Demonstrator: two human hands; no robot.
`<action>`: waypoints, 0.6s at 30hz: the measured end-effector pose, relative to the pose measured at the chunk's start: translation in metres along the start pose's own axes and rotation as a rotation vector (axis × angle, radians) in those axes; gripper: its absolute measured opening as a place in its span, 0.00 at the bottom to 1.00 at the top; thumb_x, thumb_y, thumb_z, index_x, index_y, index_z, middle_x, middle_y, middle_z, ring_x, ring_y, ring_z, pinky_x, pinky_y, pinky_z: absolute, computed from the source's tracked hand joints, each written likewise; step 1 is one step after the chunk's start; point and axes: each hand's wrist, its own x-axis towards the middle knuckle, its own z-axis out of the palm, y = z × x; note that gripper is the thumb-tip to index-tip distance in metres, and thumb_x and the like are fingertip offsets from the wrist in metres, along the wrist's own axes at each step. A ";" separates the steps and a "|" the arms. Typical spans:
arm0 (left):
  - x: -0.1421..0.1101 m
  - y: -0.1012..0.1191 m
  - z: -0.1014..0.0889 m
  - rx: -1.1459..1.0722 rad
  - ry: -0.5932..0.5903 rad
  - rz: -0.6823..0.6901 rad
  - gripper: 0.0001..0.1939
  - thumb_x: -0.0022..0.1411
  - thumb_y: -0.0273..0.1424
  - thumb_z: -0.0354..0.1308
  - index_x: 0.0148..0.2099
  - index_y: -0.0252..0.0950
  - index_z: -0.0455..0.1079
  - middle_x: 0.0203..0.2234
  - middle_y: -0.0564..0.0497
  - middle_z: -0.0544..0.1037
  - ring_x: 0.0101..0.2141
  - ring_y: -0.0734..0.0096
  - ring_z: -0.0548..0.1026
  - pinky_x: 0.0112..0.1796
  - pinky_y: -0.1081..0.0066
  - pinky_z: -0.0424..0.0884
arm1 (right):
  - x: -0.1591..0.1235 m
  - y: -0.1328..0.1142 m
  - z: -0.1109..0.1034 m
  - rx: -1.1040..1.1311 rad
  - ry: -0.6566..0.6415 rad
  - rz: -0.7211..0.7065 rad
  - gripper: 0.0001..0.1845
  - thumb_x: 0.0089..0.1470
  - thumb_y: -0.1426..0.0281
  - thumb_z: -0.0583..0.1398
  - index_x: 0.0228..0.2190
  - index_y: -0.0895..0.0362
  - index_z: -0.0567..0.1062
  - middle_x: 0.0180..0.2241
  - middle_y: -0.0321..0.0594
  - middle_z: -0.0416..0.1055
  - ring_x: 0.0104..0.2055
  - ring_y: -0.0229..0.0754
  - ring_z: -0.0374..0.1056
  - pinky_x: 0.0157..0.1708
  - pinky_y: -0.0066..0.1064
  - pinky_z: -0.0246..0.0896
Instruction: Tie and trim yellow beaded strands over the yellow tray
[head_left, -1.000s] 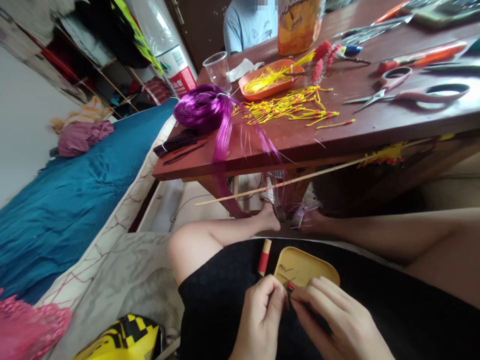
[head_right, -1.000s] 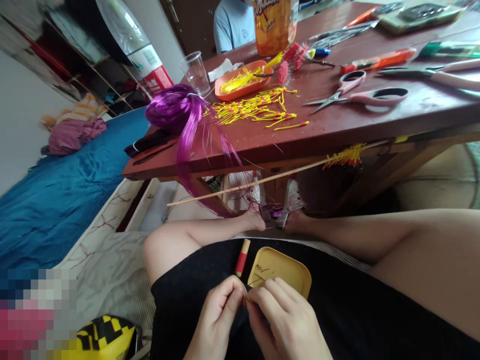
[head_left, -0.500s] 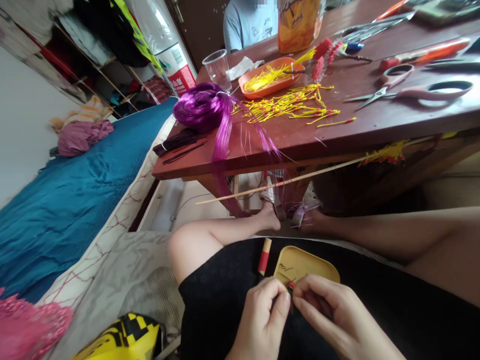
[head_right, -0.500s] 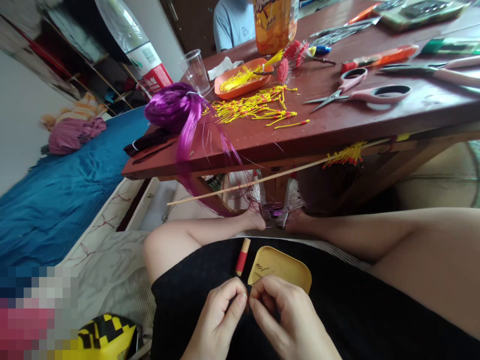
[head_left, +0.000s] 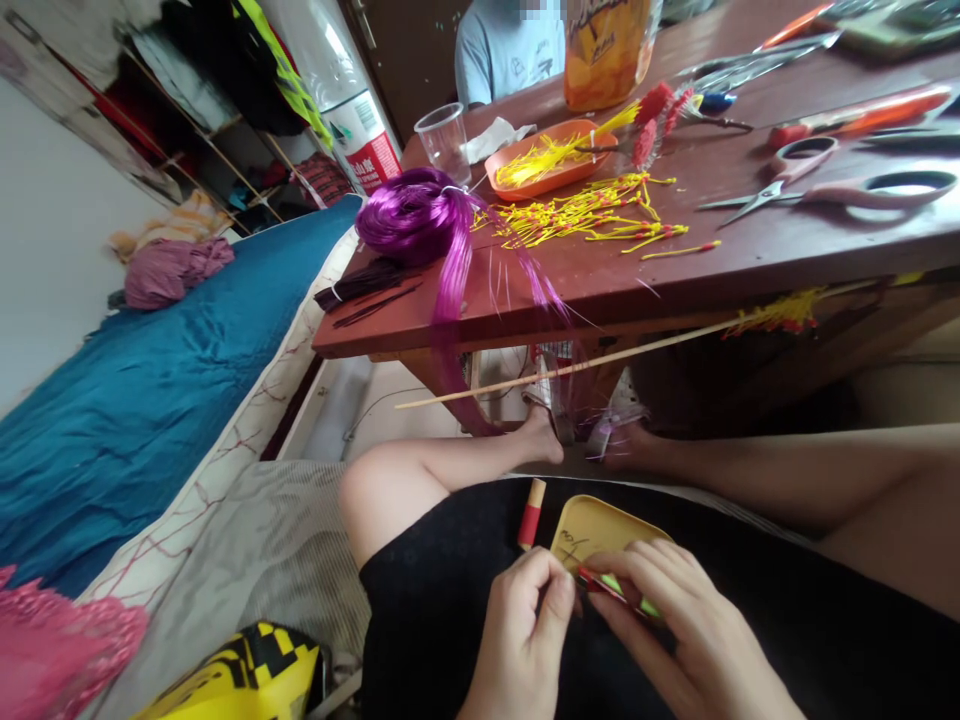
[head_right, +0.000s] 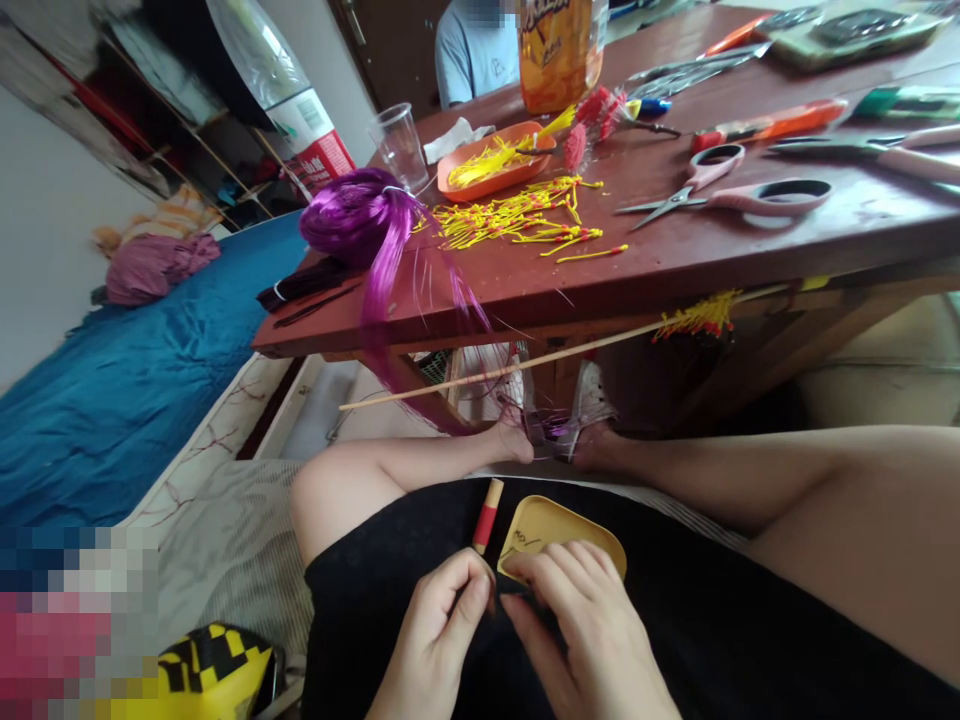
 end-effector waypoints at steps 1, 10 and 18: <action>0.000 0.000 0.000 0.004 0.004 0.013 0.16 0.65 0.38 0.44 0.26 0.37 0.57 0.21 0.54 0.63 0.26 0.72 0.63 0.30 0.74 0.59 | 0.000 0.001 -0.001 -0.018 0.002 -0.025 0.03 0.55 0.71 0.55 0.33 0.54 0.69 0.24 0.36 0.68 0.26 0.40 0.66 0.29 0.31 0.63; 0.001 0.001 -0.001 0.129 0.116 0.202 0.13 0.64 0.31 0.46 0.27 0.36 0.61 0.26 0.50 0.67 0.31 0.68 0.67 0.34 0.72 0.62 | 0.004 0.002 -0.002 -0.098 0.044 -0.143 0.05 0.53 0.74 0.57 0.35 0.55 0.67 0.25 0.37 0.68 0.29 0.42 0.64 0.34 0.35 0.60; -0.001 0.002 -0.002 0.339 0.187 0.334 0.10 0.61 0.28 0.51 0.27 0.36 0.65 0.25 0.49 0.70 0.32 0.66 0.66 0.35 0.68 0.63 | 0.002 0.005 -0.004 -0.079 0.021 -0.144 0.03 0.52 0.73 0.57 0.32 0.54 0.69 0.25 0.36 0.69 0.29 0.41 0.64 0.35 0.35 0.59</action>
